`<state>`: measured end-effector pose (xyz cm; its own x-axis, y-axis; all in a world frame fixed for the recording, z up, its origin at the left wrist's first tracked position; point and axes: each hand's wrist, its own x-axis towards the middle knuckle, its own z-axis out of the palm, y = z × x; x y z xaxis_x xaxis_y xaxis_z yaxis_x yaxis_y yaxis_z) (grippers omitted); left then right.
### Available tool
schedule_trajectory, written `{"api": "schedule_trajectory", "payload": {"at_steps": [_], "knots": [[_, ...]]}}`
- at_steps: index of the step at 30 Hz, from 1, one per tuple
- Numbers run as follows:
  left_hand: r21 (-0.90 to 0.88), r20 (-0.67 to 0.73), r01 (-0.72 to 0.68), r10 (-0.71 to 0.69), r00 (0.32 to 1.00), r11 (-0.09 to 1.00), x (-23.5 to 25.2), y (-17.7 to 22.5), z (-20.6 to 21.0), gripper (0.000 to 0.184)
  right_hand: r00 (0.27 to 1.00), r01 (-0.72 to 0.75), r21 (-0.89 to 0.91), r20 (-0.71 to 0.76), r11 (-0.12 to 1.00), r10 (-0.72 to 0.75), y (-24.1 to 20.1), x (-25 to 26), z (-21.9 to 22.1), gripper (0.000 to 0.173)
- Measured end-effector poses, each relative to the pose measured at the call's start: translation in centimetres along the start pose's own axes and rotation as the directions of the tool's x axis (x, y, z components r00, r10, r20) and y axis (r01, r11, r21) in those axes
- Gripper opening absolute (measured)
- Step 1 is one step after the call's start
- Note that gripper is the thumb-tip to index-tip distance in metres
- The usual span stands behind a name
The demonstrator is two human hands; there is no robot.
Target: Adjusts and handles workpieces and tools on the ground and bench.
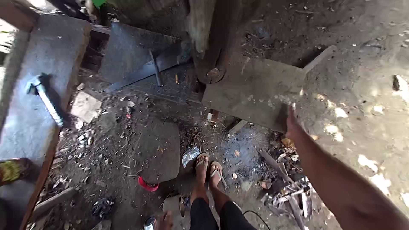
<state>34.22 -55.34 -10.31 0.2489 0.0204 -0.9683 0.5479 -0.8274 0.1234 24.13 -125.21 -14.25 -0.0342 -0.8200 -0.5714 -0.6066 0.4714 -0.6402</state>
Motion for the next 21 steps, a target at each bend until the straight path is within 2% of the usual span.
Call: {"api": "schedule_trajectory", "payload": {"at_steps": [1,3,4,5,7,8,9,11,12,14,17,19,20,21], "knots": [[-0.011,-0.025,-0.103,0.103,0.994,0.995,1.2,1.5,0.1,0.054,1.0,0.025,0.005,0.015,1.0,-0.025,1.2,1.1,0.2,0.095],[-0.117,-0.06,-0.205,0.2,0.978,0.972,1.5,6.8,0.1,0.052,0.988,0.145,0.037,0.046,0.989,-0.146,3.2,2.5,0.0,0.09],[-0.163,-0.078,-0.252,0.243,0.967,0.954,1.0,9.1,0.0,0.05,0.981,0.188,0.034,0.032,0.982,-0.189,2.4,1.4,0.0,0.086],[-0.183,-0.089,-0.291,0.279,0.956,0.939,0.3,10.6,-0.3,0.048,0.988,0.157,0.033,-0.005,0.987,-0.157,0.3,-1.0,0.0,0.081],[-0.184,-0.102,-0.324,0.31,0.945,0.928,-1.1,11.7,-1.3,0.047,0.995,-0.066,0.129,-0.062,0.989,0.074,-5.5,-6.2,-0.4,0.072],[-0.183,-0.114,-0.321,0.305,0.946,0.929,-1.5,11.0,-1.8,0.047,0.986,-0.109,0.197,-0.1,0.974,0.13,-5.7,-6.6,-0.8,0.068],[-0.182,-0.127,-0.303,0.283,0.951,0.936,-1.8,9.8,-2.3,0.047,0.99,-0.063,0.244,-0.109,0.968,0.092,-3.4,-5.4,-1.5,0.067],[-0.2,-0.154,-0.228,0.2,0.968,0.953,-2.2,6.0,-2.9,0.046,0.999,0.034,0.268,-0.038,0.963,-0.025,2.5,-3.1,-3.4,0.072],[-0.209,-0.161,-0.182,0.15,0.976,0.961,-2.4,3.9,-2.9,0.045,0.999,0.043,0.193,-0.006,0.98,-0.042,4.5,-3.9,-4.2,0.077],[-0.231,-0.162,-0.093,0.056,0.985,0.969,-3.2,-0.3,-2.5,0.045,1.0,0.024,-0.164,0.015,0.986,-0.022,6.5,-8.8,-5.4,0.079],[-0.303,-0.116,0.026,-0.064,0.991,0.953,-5.3,-5.4,-0.8,0.048,0.98,0.106,-0.6,0.197,0.793,0.018,12.0,-14.8,-8.1,0.071],[-0.34,-0.096,0.059,-0.097,0.991,0.939,-5.8,-8.0,0.1,0.049,0.936,0.19,-0.734,0.336,0.652,0.106,16.2,-17.4,-9.2,0.068],[-0.353,-0.098,0.06,-0.1,0.99,0.934,-5.7,-8.6,0.3,0.049,0.911,0.191,-0.749,0.376,0.634,0.17,18.0,-18.7,-9.6,0.067],[-0.361,-0.105,0.044,-0.087,0.991,0.931,-5.4,-8.6,0.1,0.049,0.886,0.155,-0.727,0.402,0.669,0.231,19.4,-20.0,-9.9,0.065]]}}
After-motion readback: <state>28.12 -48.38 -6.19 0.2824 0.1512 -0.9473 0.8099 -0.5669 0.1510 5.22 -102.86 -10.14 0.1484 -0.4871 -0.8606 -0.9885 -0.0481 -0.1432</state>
